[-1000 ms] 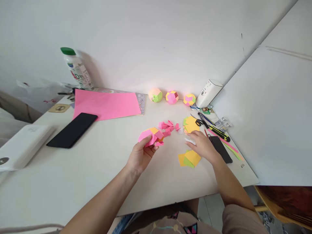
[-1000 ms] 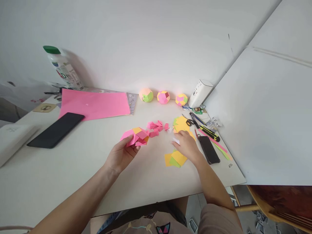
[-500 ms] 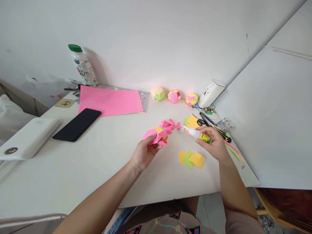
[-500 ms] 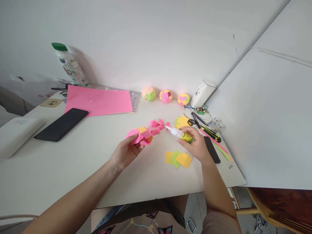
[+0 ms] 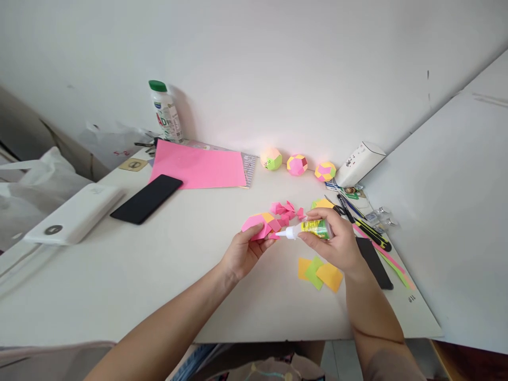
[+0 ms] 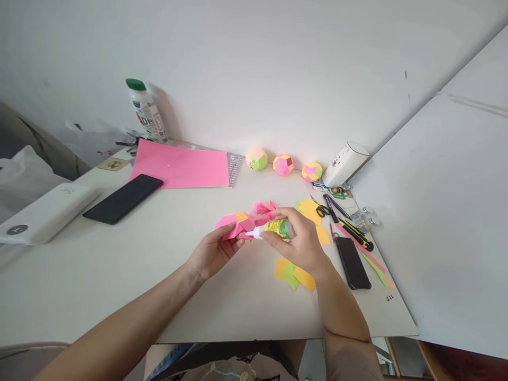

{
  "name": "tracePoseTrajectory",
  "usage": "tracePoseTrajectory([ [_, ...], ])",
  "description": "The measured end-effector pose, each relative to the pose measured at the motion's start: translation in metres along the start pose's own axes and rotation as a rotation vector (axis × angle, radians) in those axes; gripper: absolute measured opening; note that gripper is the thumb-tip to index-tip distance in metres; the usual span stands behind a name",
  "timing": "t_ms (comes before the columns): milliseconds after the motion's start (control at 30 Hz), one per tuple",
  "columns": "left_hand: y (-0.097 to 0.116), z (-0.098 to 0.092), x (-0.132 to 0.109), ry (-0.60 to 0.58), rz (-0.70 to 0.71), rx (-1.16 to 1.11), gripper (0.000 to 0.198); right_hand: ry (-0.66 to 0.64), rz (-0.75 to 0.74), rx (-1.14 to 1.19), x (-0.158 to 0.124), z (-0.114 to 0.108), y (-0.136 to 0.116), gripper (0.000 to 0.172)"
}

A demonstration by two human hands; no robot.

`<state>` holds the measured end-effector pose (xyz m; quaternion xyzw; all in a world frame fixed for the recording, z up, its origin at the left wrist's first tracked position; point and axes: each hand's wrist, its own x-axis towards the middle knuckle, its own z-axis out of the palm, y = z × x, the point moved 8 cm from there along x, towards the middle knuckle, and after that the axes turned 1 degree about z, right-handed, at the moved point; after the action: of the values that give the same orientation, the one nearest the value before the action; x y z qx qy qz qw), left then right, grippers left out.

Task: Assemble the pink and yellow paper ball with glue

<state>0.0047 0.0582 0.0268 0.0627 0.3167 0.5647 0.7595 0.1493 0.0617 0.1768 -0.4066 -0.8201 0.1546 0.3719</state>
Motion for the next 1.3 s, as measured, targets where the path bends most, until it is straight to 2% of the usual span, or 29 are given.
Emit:
tracePoseTrajectory([
  [167,-0.004,-0.003,-0.001,0.043,-0.015,-0.003,0.011,-0.021,0.016,-0.025,0.003,0.002,-0.001,0.032],
  [400,-0.010,-0.002,-0.001,0.013,-0.041,0.048,0.012,-0.002,-0.013,-0.019,0.002,0.007,-0.005,0.040],
  [667,-0.009,-0.002,-0.001,0.013,-0.039,0.030,0.009,0.083,-0.029,-0.044,-0.001,-0.006,-0.005,0.041],
  [800,-0.009,0.000,-0.002,-0.007,-0.037,0.035,0.010,0.076,-0.104,-0.088,-0.001,-0.001,-0.015,0.036],
  [1033,-0.011,0.004,-0.002,-0.049,-0.040,0.042,0.012,0.177,-0.257,-0.126,-0.002,0.000,-0.025,0.034],
  [1300,-0.012,0.001,-0.003,-0.039,-0.051,0.056,0.013,0.169,-0.225,-0.092,-0.003,0.001,-0.023,0.028],
])
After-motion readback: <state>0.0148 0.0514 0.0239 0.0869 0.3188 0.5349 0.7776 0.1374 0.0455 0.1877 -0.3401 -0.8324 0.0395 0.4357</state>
